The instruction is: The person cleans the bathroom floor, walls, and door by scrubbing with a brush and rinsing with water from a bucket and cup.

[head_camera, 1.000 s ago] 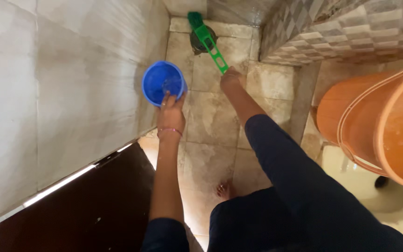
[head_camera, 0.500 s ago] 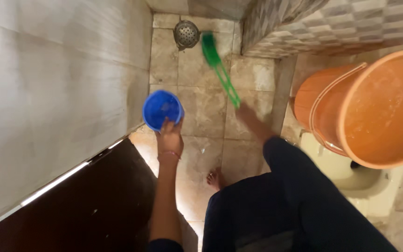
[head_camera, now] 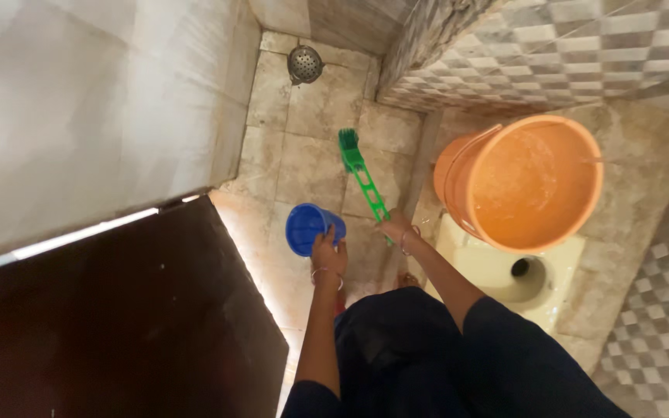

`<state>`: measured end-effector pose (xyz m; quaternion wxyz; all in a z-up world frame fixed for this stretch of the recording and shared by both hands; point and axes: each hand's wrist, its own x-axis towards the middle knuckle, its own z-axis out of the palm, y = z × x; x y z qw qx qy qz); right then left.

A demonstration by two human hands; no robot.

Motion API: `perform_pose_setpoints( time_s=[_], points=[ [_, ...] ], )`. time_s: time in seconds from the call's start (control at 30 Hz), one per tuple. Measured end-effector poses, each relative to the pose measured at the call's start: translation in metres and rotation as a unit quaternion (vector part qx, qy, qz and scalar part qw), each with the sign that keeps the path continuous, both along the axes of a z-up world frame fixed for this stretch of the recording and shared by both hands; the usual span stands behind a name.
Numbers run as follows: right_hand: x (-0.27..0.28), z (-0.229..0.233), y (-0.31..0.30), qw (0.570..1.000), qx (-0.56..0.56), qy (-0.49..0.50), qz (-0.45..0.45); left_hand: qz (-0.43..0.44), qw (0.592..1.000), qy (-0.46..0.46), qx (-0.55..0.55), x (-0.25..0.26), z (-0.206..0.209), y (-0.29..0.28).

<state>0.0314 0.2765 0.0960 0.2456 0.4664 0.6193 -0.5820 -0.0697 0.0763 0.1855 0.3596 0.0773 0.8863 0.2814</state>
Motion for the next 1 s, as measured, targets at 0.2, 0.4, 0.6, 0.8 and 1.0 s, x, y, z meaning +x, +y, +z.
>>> perform_pose_setpoints(
  time_s=[0.2,0.4,0.6,0.8,1.0],
  points=[
    [0.057,0.090,-0.014,0.995,0.022,0.096,0.030,0.033,0.999,0.031,-0.029,0.055,0.042,0.035],
    [0.079,0.158,-0.083,0.951,0.024,0.306,0.031,0.203,0.969,-0.134,0.037,0.085,0.075,0.031],
    [0.090,0.289,-0.105,0.916,0.117,0.092,0.372,0.428,0.865,-0.172,0.199,0.086,0.095,-0.009],
    [0.130,0.200,-0.141,0.593,0.390,0.443,0.548,0.390,0.901,-0.137,0.133,0.087,0.116,-0.019],
    [0.118,0.139,-0.122,0.574,0.342,0.404,0.624,0.352,0.897,-0.195,0.182,0.082,0.139,-0.003]
  ],
)
